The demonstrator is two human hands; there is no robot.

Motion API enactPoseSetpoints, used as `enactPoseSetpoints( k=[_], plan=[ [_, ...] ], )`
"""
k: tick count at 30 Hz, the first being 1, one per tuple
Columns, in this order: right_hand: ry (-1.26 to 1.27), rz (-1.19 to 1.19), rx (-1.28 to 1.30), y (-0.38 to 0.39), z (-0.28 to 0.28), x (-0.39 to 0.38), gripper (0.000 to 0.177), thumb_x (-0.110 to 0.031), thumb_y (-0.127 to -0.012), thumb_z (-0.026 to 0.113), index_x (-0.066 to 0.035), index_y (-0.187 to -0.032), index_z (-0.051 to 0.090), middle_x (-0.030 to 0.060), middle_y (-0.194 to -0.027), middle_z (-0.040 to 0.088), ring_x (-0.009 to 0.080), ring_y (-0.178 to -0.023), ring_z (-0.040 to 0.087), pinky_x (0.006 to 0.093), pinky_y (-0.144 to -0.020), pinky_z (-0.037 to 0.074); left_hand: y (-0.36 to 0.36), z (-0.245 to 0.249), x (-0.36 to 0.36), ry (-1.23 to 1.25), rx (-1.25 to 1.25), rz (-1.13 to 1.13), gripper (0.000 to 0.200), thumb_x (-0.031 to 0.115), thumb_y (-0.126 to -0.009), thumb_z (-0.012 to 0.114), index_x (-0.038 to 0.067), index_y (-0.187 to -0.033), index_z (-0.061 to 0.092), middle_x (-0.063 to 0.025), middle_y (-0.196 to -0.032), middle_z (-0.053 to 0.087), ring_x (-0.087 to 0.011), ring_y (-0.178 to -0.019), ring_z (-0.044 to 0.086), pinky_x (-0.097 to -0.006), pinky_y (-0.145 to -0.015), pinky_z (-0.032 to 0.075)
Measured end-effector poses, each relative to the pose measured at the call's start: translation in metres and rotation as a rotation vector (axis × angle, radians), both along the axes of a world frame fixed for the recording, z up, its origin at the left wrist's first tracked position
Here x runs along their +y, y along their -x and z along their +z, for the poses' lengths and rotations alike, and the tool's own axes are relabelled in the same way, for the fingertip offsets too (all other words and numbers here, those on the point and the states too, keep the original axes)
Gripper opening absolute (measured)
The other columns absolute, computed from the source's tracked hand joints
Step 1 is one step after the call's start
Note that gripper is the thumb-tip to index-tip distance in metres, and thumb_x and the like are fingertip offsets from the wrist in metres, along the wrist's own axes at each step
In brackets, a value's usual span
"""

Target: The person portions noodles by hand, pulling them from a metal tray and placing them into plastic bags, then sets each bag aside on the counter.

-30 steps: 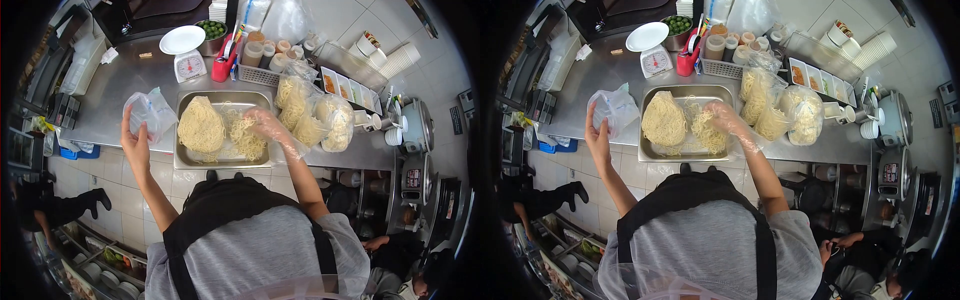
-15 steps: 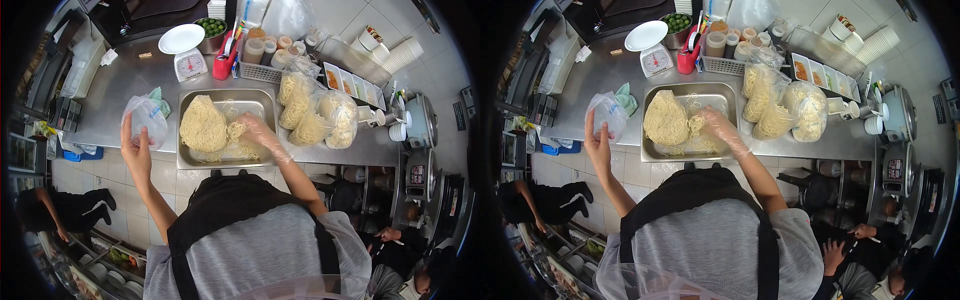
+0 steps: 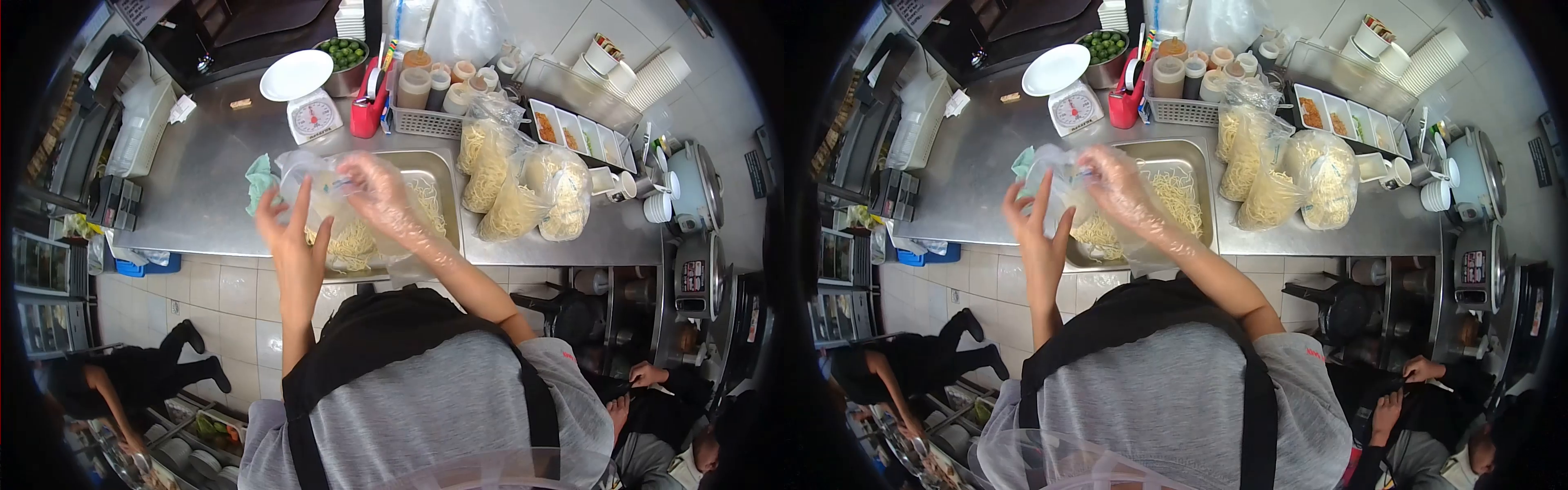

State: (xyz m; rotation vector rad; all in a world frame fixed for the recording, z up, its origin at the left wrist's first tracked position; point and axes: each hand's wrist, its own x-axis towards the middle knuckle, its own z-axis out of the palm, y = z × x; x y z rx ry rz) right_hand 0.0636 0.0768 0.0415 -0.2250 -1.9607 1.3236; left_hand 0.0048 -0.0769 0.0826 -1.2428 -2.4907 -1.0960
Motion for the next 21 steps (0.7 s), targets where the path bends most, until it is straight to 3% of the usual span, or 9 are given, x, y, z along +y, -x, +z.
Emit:
enactPoseSetpoints(
  k=[1,4,5,9,12,13,16,19,21],
  plan=[
    [-0.09,-0.004,0.052,0.003,0.005,-0.004,0.027,0.004,-0.075,0.06,-0.005,-0.101,0.057,0.0137,-0.094,0.061,0.0284,-0.085,0.062,0.0355,-0.072,0.05,-0.002,0.005,-0.015,0.003,-0.085,0.0,0.051,-0.003,-0.08,0.062,0.001,-0.13,0.049,-0.0216,-0.139,0.041,-0.0282,-0.115,0.053,-0.0322,-0.09,0.044],
    [-0.34,-0.03,0.052,0.008,0.024,-0.02,0.021,-0.002,-0.076,0.064,-0.004,-0.097,0.059,0.0093,-0.092,0.06,0.0248,-0.085,0.061,0.036,-0.078,0.05,0.006,0.002,-0.049,-0.081,-0.378,-0.058,0.042,0.001,-0.085,0.059,-0.001,-0.127,0.052,-0.0205,-0.134,0.047,-0.0273,-0.116,0.053,-0.0317,-0.095,0.041],
    [-0.275,0.048,0.054,0.009,0.026,-0.029,0.019,-0.003,-0.079,0.063,-0.005,-0.097,0.061,0.01,-0.094,0.061,0.0295,-0.091,0.06,0.0388,-0.081,0.049,0.009,-0.013,-0.05,-0.18,-0.5,-0.108,0.04,0.002,-0.088,0.057,-0.001,-0.127,0.052,-0.0192,-0.133,0.048,-0.027,-0.117,0.052,-0.0316,-0.097,0.04],
    [-0.851,0.185,0.166,0.007,0.008,-0.056,0.029,-0.013,-0.088,0.051,-0.006,-0.115,0.059,0.0116,-0.113,0.059,0.0256,-0.121,0.047,0.0335,-0.102,0.039,0.027,-0.056,-0.031,-0.734,-1.05,-0.153,0.04,0.014,-0.096,0.049,-0.003,-0.132,0.046,-0.0127,-0.137,0.046,-0.0212,-0.124,0.044,-0.0307,-0.101,0.037],
    [-0.36,0.555,0.005,0.009,-0.018,-0.085,0.028,-0.017,-0.089,0.053,-0.004,-0.113,0.059,0.0129,-0.112,0.058,0.0274,-0.116,0.051,0.0361,-0.1,0.041,0.045,-0.053,-0.004,-0.968,-1.103,-0.217,0.046,0.018,-0.095,0.052,-0.002,-0.135,0.043,-0.0118,-0.138,0.046,-0.0188,-0.127,0.041,-0.0304,-0.103,0.034],
    [-0.243,0.725,-0.166,-0.012,0.039,-0.077,0.029,-0.017,-0.089,0.057,-0.002,-0.114,0.057,0.0128,-0.11,0.058,0.0263,-0.108,0.055,0.0372,-0.093,0.045,0.051,-0.049,0.003,-0.996,-1.073,-0.243,0.049,0.02,-0.094,0.053,-0.001,-0.136,0.042,-0.0117,-0.138,0.045,-0.0181,-0.128,0.04,-0.0302,-0.103,0.033],
    [-0.15,0.768,-0.208,-0.012,0.023,-0.082,0.033,-0.017,-0.085,0.063,-0.002,-0.114,0.055,0.0139,-0.101,0.06,0.0267,-0.095,0.06,0.0368,-0.085,0.048,0.063,-0.019,0.011,-0.71,-0.886,-0.065,0.052,0.023,-0.091,0.059,0.002,-0.135,0.044,-0.01,-0.136,0.047,-0.0184,-0.127,0.041,-0.0294,-0.105,0.031],
    [0.252,0.625,-0.454,-0.02,0.012,-0.043,0.033,-0.018,-0.086,0.063,-0.006,-0.116,0.053,0.0158,-0.099,0.056,0.0266,-0.092,0.059,0.0361,-0.087,0.047,0.13,-0.075,-0.002,-0.242,-0.529,-0.222,0.051,0.024,-0.089,0.06,0.003,-0.134,0.046,-0.0089,-0.135,0.049,-0.0196,-0.127,0.042,-0.0299,-0.106,0.029],
    [0.288,0.362,-0.543,-0.021,-0.029,-0.014,0.056,-0.024,-0.081,0.07,-0.005,-0.127,0.044,0.0184,-0.101,0.057,0.0252,-0.093,0.059,0.0357,-0.083,0.048,0.135,-0.087,0.008,0.168,-0.695,-0.343,0.045,0.025,-0.089,0.059,0.004,-0.128,0.052,-0.0086,-0.13,0.053,-0.019,-0.125,0.043,-0.0302,-0.106,0.03]
  ],
)
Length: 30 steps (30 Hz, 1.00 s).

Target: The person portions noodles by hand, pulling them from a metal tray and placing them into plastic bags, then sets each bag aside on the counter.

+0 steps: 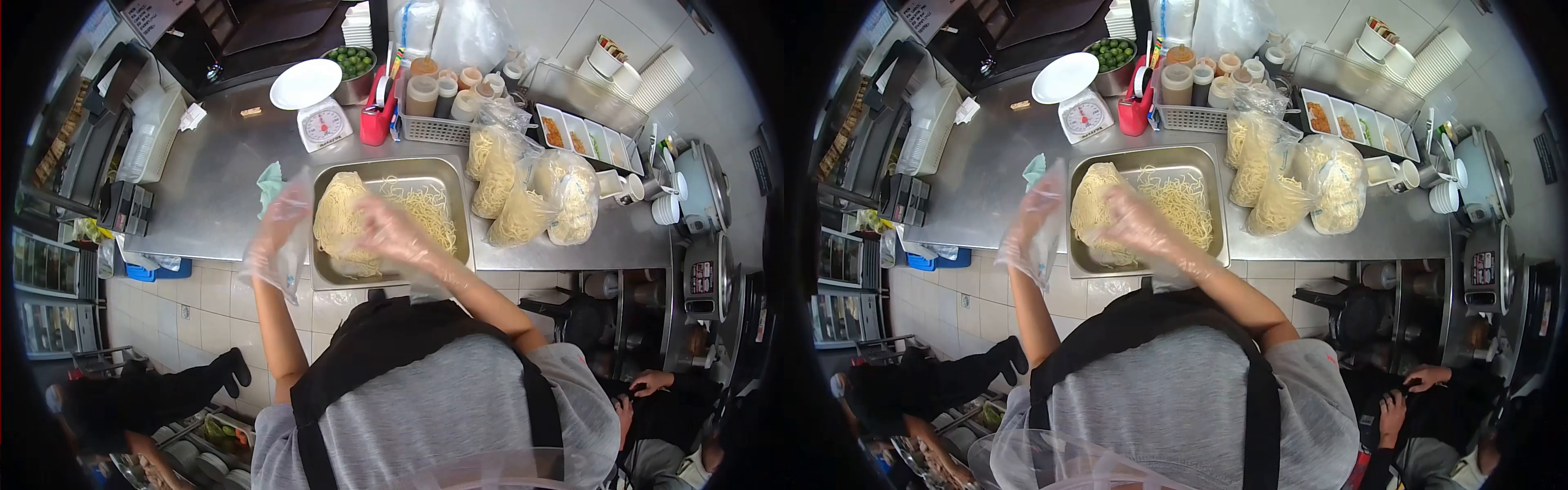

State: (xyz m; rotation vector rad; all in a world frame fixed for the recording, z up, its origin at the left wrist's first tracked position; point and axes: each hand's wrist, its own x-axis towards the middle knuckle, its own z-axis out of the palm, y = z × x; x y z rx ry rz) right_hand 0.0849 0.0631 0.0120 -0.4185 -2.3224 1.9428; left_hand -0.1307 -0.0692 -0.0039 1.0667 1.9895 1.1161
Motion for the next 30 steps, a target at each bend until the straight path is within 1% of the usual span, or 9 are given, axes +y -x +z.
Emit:
enactPoseSetpoints(
  k=[1,3,6,13,15,18,24,27,30],
  plan=[
    [-0.058,-0.082,-0.027,-0.003,-0.019,0.011,0.068,-0.026,-0.078,0.073,-0.004,-0.132,0.039,0.0199,-0.103,0.058,0.025,-0.095,0.059,0.0356,-0.083,0.049,0.002,-0.007,0.004,0.181,-0.052,-0.122,0.042,0.025,-0.089,0.058,0.004,-0.125,0.054,-0.0085,-0.127,0.055,-0.0186,-0.124,0.044,-0.0304,-0.106,0.031],
    [-0.307,-0.099,0.061,-0.013,-0.032,0.022,0.091,-0.031,-0.073,0.077,0.0,-0.142,0.026,0.0238,-0.111,0.057,0.0265,-0.102,0.059,0.0357,-0.085,0.048,0.007,-0.068,0.014,-0.009,0.118,-0.134,0.036,0.026,-0.09,0.058,0.004,-0.118,0.059,-0.0091,-0.12,0.059,-0.0179,-0.117,0.049,-0.0318,-0.101,0.037],
    [-0.116,-0.027,-0.319,-0.006,-0.032,0.018,0.114,-0.036,-0.069,0.08,0.007,-0.144,0.006,0.0294,-0.126,0.049,0.0312,-0.114,0.054,0.0339,-0.096,0.041,-0.023,-0.05,0.042,0.136,0.195,0.108,0.032,0.029,-0.09,0.056,0.004,-0.11,0.063,-0.0101,-0.111,0.063,-0.0185,-0.107,0.056,-0.0352,-0.092,0.043],
    [0.057,-0.281,0.161,0.004,-0.101,0.019,0.113,-0.014,-0.063,0.084,0.002,-0.146,0.008,0.0165,-0.139,0.037,0.0241,-0.128,0.039,0.0334,-0.104,0.035,-0.055,-0.032,0.053,-0.176,0.019,0.072,0.037,0.031,-0.089,0.057,0.003,-0.114,0.058,-0.0178,-0.107,0.062,-0.0319,-0.099,0.06,-0.0411,-0.084,0.045],
    [0.389,-0.208,0.255,-0.003,-0.098,0.024,0.113,-0.006,-0.061,0.084,-0.002,-0.147,0.011,0.0126,-0.141,0.034,0.0221,-0.13,0.035,0.0339,-0.105,0.034,-0.077,-0.015,0.052,-0.23,0.337,0.071,0.04,0.03,-0.088,0.059,0.003,-0.117,0.055,-0.0197,-0.107,0.06,-0.0332,-0.099,0.058,-0.0418,-0.084,0.045],
    [0.427,-0.199,0.365,-0.008,-0.098,0.024,0.109,-0.004,-0.06,0.083,-0.007,-0.145,0.015,0.0113,-0.137,0.038,0.0214,-0.127,0.039,0.0334,-0.103,0.036,-0.106,0.019,0.048,-0.211,0.561,0.015,0.048,0.026,-0.084,0.064,0.003,-0.124,0.05,-0.0211,-0.115,0.057,-0.0346,-0.104,0.056,-0.0407,-0.09,0.043],
    [0.111,-0.369,0.421,-0.016,-0.073,0.026,0.095,-0.004,-0.06,0.083,-0.012,-0.137,0.028,0.0087,-0.132,0.039,0.0219,-0.123,0.041,0.0337,-0.103,0.036,-0.123,0.034,0.031,-0.142,0.577,-0.106,0.064,0.023,-0.082,0.068,0.009,-0.136,0.038,-0.021,-0.125,0.05,-0.0382,-0.109,0.054,-0.0419,-0.093,0.044],
    [-0.386,-0.222,0.549,-0.018,-0.091,0.057,0.091,-0.003,-0.058,0.083,-0.011,-0.133,0.031,0.0104,-0.13,0.039,0.0259,-0.123,0.042,0.0355,-0.104,0.034,-0.125,0.019,0.027,-0.302,0.67,-0.183,0.073,0.018,-0.08,0.069,0.011,-0.141,0.03,-0.02,-0.126,0.05,-0.0389,-0.111,0.053,-0.0431,-0.093,0.045],
    [-0.469,-0.108,0.617,-0.025,-0.085,0.065,0.085,-0.001,-0.061,0.08,-0.011,-0.13,0.032,0.013,-0.131,0.039,0.0289,-0.125,0.04,0.0375,-0.105,0.031,-0.126,0.01,0.022,-0.364,0.734,-0.285,0.079,0.014,-0.078,0.07,0.013,-0.143,0.025,-0.0192,-0.127,0.05,-0.0382,-0.113,0.052,-0.0429,-0.094,0.045]
  ],
)
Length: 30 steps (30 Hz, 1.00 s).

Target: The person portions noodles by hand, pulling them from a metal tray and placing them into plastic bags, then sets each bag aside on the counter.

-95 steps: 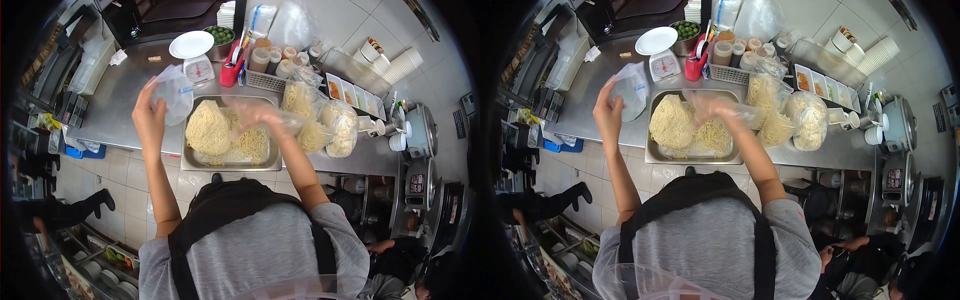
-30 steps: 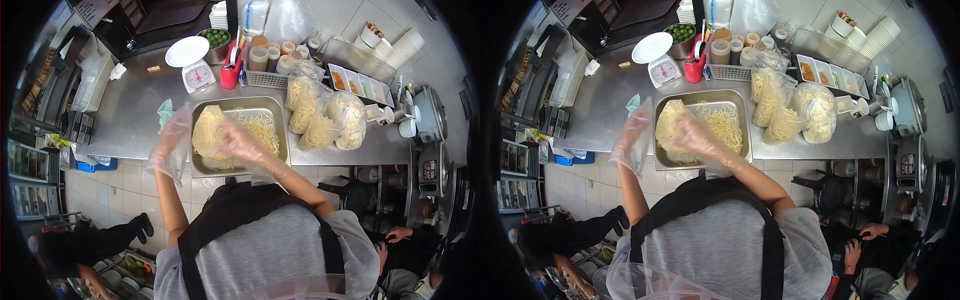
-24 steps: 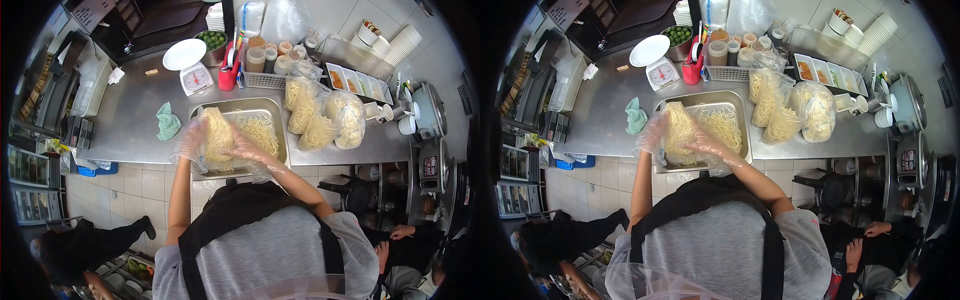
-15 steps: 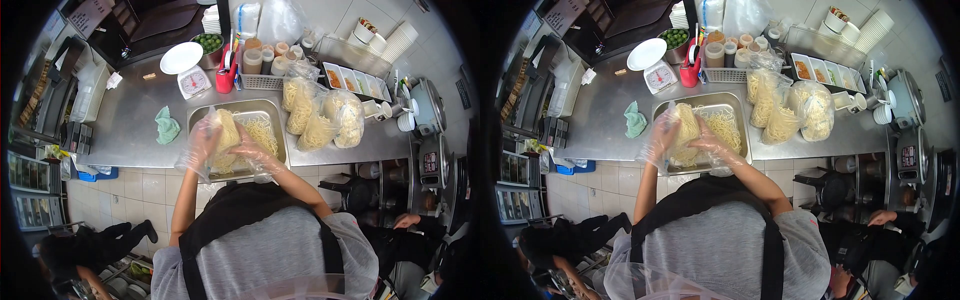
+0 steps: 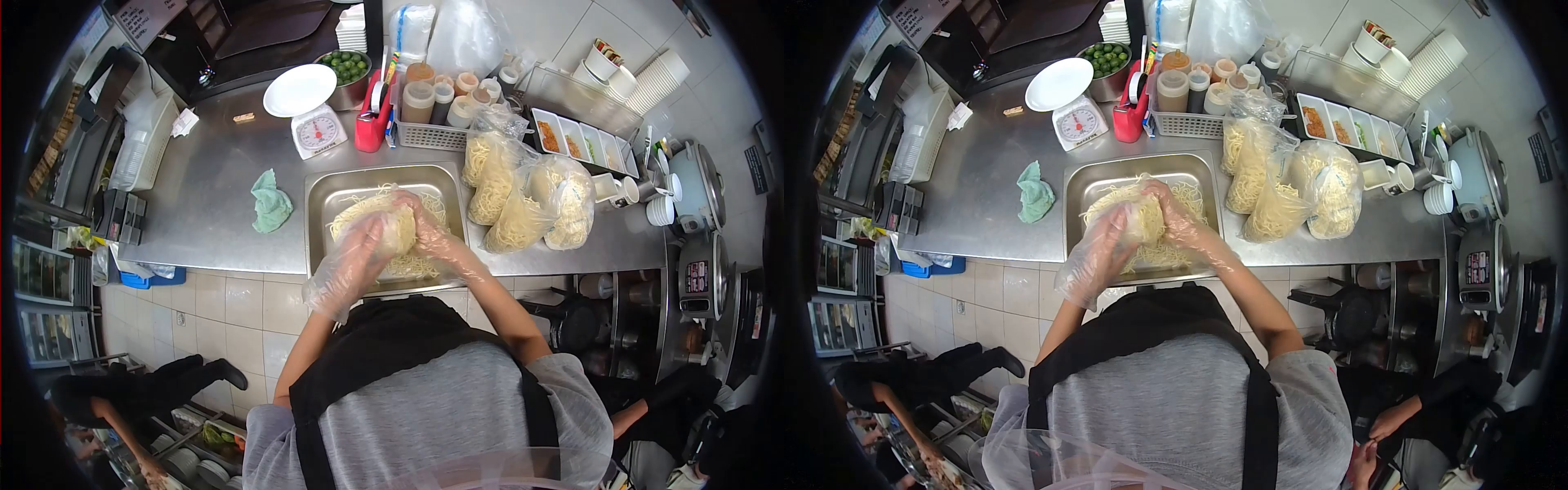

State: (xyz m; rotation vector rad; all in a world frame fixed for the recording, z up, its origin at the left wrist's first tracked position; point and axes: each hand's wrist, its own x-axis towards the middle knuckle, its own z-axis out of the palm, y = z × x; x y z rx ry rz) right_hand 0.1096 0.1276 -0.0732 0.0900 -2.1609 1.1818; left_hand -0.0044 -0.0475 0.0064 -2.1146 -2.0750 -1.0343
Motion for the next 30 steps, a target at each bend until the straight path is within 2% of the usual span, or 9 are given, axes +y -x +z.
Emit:
enactPoseSetpoints(
  k=[6,9,10,13,19,22,24,26,30],
  plan=[
    [0.084,0.022,-0.478,-0.044,0.045,0.005,0.081,0.004,-0.075,0.069,-0.018,-0.141,0.028,0.015,-0.134,0.043,0.0278,-0.128,0.04,0.0367,-0.104,0.034,-0.022,-0.016,0.005,0.09,0.051,-0.207,0.064,0.012,-0.081,0.064,0.005,-0.137,0.034,-0.0186,-0.13,0.048,-0.0323,-0.121,0.047,-0.0414,-0.102,0.039],
    [0.653,0.083,-0.54,-0.05,0.031,0.016,0.078,0.013,-0.076,0.059,-0.018,-0.142,0.031,0.0178,-0.133,0.047,0.0261,-0.125,0.046,0.0332,-0.101,0.038,-0.033,-0.004,0.011,0.211,0.094,-0.282,0.05,0.013,-0.084,0.055,-0.001,-0.131,0.042,-0.0169,-0.133,0.046,-0.0272,-0.128,0.041,-0.0393,-0.108,0.032],
    [0.462,-0.001,-0.526,-0.048,0.025,0.022,0.07,0.011,-0.08,0.052,-0.017,-0.141,0.033,0.0176,-0.125,0.053,0.0257,-0.117,0.052,0.0333,-0.098,0.041,-0.035,-0.013,0.015,0.217,0.106,-0.292,0.05,0.013,-0.085,0.055,-0.001,-0.131,0.042,-0.0163,-0.134,0.046,-0.027,-0.129,0.04,-0.0388,-0.109,0.031],
    [0.483,-0.107,-0.58,-0.05,0.033,0.019,0.06,0.006,-0.084,0.051,-0.014,-0.14,0.037,0.0161,-0.122,0.055,0.0231,-0.118,0.051,0.034,-0.098,0.041,-0.032,-0.01,0.02,0.26,0.095,-0.306,0.053,0.013,-0.084,0.057,0.002,-0.133,0.041,-0.0159,-0.134,0.046,-0.0277,-0.128,0.04,-0.0388,-0.108,0.032],
    [0.245,-0.267,-0.77,-0.056,0.079,-0.001,0.061,-0.017,-0.083,0.068,-0.008,-0.136,0.04,0.0189,-0.118,0.058,0.0254,-0.109,0.057,0.0339,-0.092,0.046,0.018,0.0,-0.008,0.158,-0.022,-0.071,0.068,0.017,-0.076,0.069,0.009,-0.137,0.04,-0.0177,-0.132,0.049,-0.0268,-0.123,0.047,-0.0378,-0.104,0.038],
    [0.083,-0.206,-0.856,-0.055,0.064,-0.013,0.078,-0.03,-0.074,0.077,-0.006,-0.137,0.039,0.0208,-0.127,0.052,0.0306,-0.117,0.052,0.0351,-0.098,0.042,0.046,-0.02,-0.013,0.255,-0.166,0.142,0.061,0.014,-0.082,0.066,0.008,-0.137,0.04,-0.0124,-0.13,0.051,-0.0227,-0.117,0.051,-0.03,-0.093,0.046],
    [0.057,-0.264,-0.847,-0.05,0.059,-0.022,0.085,-0.034,-0.069,0.08,-0.005,-0.137,0.038,0.0205,-0.134,0.047,0.0325,-0.123,0.046,0.0354,-0.102,0.037,0.05,-0.029,-0.01,0.609,-0.588,0.128,0.061,0.02,-0.084,0.066,0.007,-0.137,0.039,-0.0088,-0.128,0.053,-0.0183,-0.113,0.053,-0.0278,-0.092,0.046],
    [0.089,-0.271,-0.827,-0.046,0.051,-0.022,0.09,-0.036,-0.066,0.082,-0.005,-0.138,0.037,0.0198,-0.139,0.041,0.0329,-0.128,0.041,0.0357,-0.106,0.033,0.05,-0.049,-0.01,0.736,-0.927,0.105,0.063,0.022,-0.085,0.067,0.006,-0.138,0.038,-0.0058,-0.124,0.055,-0.0145,-0.109,0.054,-0.0262,-0.092,0.045],
    [0.164,-0.22,-0.737,-0.044,0.044,-0.02,0.095,-0.034,-0.063,0.084,-0.005,-0.139,0.035,0.0179,-0.142,0.038,0.031,-0.132,0.036,0.0366,-0.109,0.03,0.035,-0.065,-0.013,0.634,-1.325,0.104,0.061,0.017,-0.086,0.067,0.004,-0.138,0.038,-0.0064,-0.124,0.055,-0.0145,-0.111,0.051,-0.0285,-0.097,0.04]
  ],
)
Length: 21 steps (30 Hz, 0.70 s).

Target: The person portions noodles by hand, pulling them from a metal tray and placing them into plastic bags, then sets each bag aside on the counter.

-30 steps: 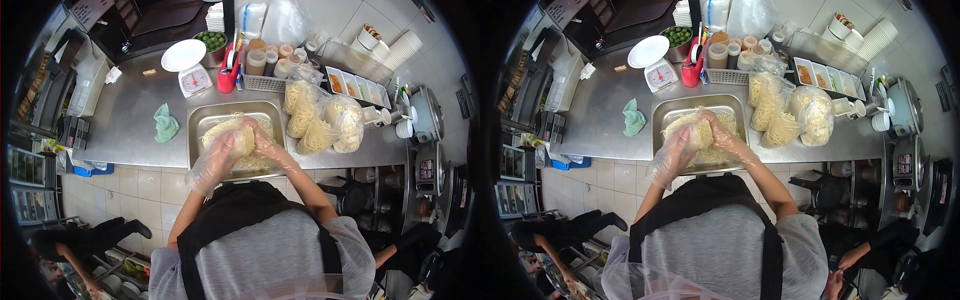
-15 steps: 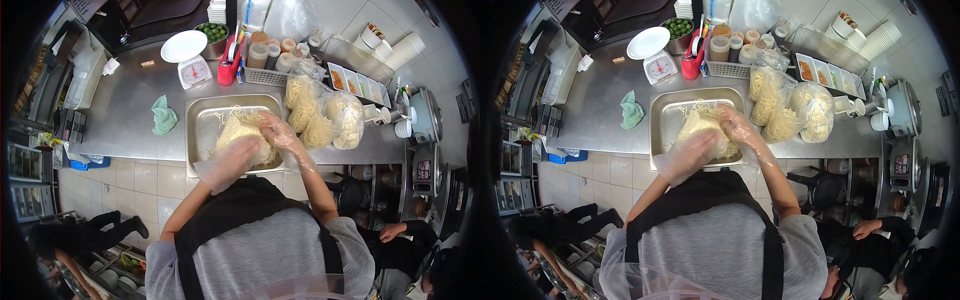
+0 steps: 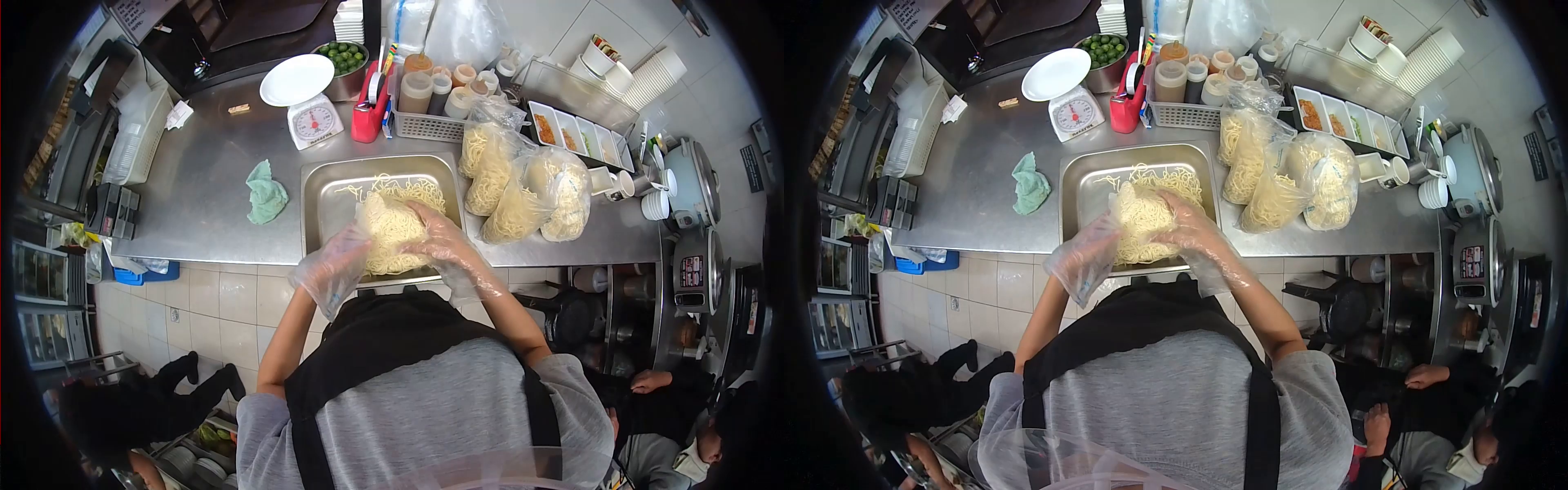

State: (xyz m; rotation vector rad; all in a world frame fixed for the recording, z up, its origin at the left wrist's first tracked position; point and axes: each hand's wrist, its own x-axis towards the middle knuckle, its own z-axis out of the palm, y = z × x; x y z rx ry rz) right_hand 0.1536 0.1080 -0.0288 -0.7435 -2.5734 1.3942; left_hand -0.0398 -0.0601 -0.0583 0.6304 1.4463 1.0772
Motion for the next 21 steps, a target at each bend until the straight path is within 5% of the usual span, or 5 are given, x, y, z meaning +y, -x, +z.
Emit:
enactPoseSetpoints(
  k=[4,10,15,21],
  plan=[
    [-0.023,0.046,0.147,0.004,0.008,0.001,0.099,-0.025,-0.059,0.085,-0.006,-0.141,0.032,0.0157,-0.146,0.033,0.0294,-0.135,0.033,0.0382,-0.109,0.03,-0.014,0.016,-0.007,-0.213,-0.081,0.068,0.074,0.011,-0.079,0.072,0.003,-0.14,0.032,-0.0108,-0.13,0.05,-0.0179,-0.118,0.048,-0.0299,-0.101,0.039],
    [-0.045,0.063,0.192,0.013,0.0,0.007,0.102,-0.01,-0.057,0.08,-0.013,-0.144,0.027,0.0164,-0.132,0.038,0.0343,-0.126,0.037,0.0403,-0.107,0.032,-0.01,0.008,-0.012,-0.359,0.63,0.142,0.102,0.014,-0.067,0.08,0.003,-0.146,0.016,-0.0183,-0.138,0.041,-0.0282,-0.13,0.038,-0.0375,-0.108,0.032],
    [-0.12,0.104,0.236,0.012,-0.01,0.008,0.1,-0.024,-0.053,0.087,-0.007,-0.137,0.034,0.0163,-0.128,0.04,0.0338,-0.123,0.037,0.0398,-0.107,0.03,-0.016,0.021,-0.018,-0.323,0.775,-0.006,0.12,0.024,-0.059,0.084,0.001,-0.147,0.005,-0.0231,-0.142,0.032,-0.0343,-0.134,0.031,-0.0371,-0.112,0.023],
    [-0.141,0.137,0.247,0.028,-0.003,-0.005,0.094,-0.027,-0.053,0.087,-0.006,-0.131,0.038,0.0179,-0.127,0.043,0.0349,-0.121,0.041,0.0408,-0.104,0.032,-0.017,0.019,-0.008,-0.34,0.762,0.019,0.127,0.03,-0.049,0.089,-0.001,-0.145,0.011,-0.0213,-0.142,0.03,-0.0323,-0.132,0.033,-0.0376,-0.11,0.028]
  ],
)
